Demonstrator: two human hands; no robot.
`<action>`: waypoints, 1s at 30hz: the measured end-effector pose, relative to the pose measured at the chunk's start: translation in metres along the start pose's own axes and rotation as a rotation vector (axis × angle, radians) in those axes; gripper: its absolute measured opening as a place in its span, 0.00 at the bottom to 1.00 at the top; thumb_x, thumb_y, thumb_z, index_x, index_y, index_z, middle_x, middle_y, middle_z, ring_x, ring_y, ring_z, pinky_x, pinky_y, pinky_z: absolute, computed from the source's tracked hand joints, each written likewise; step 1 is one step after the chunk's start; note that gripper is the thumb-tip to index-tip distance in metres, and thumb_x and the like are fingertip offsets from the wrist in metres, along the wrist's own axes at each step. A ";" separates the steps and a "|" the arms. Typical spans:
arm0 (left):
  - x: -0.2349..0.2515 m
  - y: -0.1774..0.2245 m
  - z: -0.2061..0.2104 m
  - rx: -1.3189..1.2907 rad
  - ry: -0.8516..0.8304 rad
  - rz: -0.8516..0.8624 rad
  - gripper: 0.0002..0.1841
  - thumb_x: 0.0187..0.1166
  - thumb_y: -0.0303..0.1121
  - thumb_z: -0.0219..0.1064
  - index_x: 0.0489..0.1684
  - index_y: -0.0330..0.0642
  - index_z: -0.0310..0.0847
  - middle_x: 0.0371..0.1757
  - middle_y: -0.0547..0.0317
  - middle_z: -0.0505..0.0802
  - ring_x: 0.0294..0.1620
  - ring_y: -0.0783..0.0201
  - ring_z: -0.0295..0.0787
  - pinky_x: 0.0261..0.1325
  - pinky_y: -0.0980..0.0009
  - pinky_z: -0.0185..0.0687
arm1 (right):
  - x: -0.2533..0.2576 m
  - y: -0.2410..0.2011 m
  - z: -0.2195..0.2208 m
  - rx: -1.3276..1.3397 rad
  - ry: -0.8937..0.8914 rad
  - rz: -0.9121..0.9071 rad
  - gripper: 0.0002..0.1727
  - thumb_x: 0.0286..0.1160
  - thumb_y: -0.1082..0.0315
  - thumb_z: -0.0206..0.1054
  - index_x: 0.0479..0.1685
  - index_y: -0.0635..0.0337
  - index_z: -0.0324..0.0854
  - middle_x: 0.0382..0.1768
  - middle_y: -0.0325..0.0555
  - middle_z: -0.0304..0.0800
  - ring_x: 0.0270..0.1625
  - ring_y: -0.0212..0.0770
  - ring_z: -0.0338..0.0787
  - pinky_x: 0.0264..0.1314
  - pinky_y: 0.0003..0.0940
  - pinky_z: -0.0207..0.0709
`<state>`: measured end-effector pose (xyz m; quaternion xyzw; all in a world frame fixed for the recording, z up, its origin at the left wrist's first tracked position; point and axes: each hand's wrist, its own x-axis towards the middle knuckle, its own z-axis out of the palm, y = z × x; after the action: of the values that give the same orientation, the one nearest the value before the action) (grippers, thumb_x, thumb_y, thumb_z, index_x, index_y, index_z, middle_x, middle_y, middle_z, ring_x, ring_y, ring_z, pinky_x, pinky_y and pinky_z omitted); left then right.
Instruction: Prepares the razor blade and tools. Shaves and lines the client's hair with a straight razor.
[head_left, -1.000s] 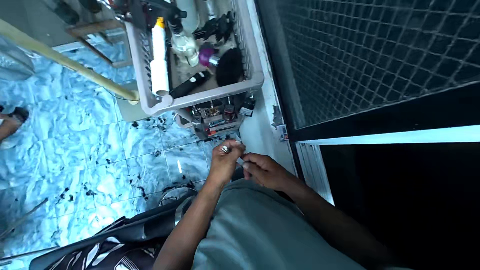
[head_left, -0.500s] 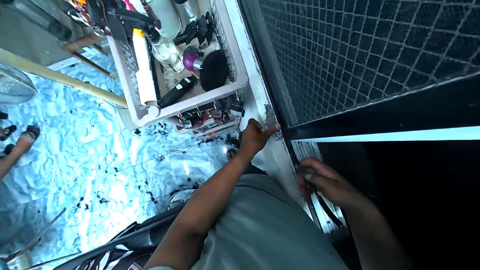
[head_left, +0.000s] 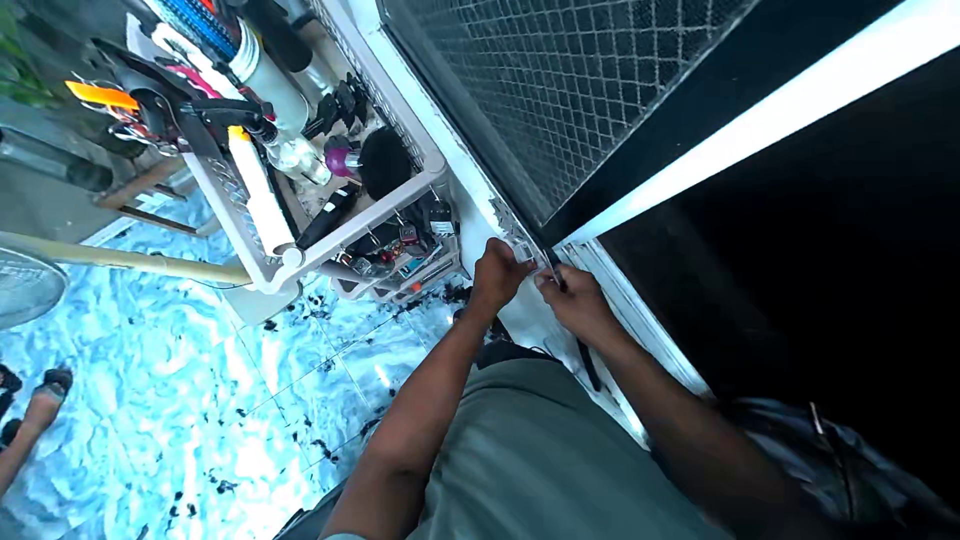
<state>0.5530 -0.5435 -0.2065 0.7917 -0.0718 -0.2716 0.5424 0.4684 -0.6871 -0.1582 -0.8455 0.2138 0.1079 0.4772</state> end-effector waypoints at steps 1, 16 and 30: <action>-0.001 -0.001 -0.002 -0.021 -0.007 0.024 0.23 0.77 0.35 0.77 0.61 0.36 0.70 0.34 0.46 0.92 0.32 0.49 0.92 0.38 0.50 0.90 | 0.001 -0.003 0.004 0.005 0.017 0.000 0.14 0.88 0.60 0.62 0.51 0.61 0.86 0.27 0.46 0.82 0.28 0.42 0.82 0.35 0.46 0.79; -0.050 -0.015 0.002 -0.693 0.059 0.041 0.11 0.88 0.33 0.63 0.63 0.46 0.77 0.40 0.53 0.89 0.34 0.59 0.90 0.42 0.57 0.93 | -0.007 0.001 0.033 0.153 0.209 -0.207 0.18 0.77 0.56 0.75 0.52 0.58 0.78 0.39 0.47 0.84 0.36 0.42 0.86 0.38 0.44 0.84; -0.059 -0.019 0.002 -0.873 0.200 0.027 0.09 0.89 0.36 0.61 0.60 0.50 0.77 0.42 0.60 0.88 0.37 0.66 0.87 0.44 0.64 0.87 | -0.006 -0.012 0.048 0.166 0.269 -0.186 0.20 0.70 0.56 0.81 0.43 0.62 0.80 0.43 0.51 0.80 0.32 0.41 0.80 0.34 0.40 0.79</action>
<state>0.4988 -0.5130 -0.2036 0.5100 0.0921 -0.1914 0.8335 0.4701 -0.6390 -0.1719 -0.8261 0.2046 -0.0688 0.5205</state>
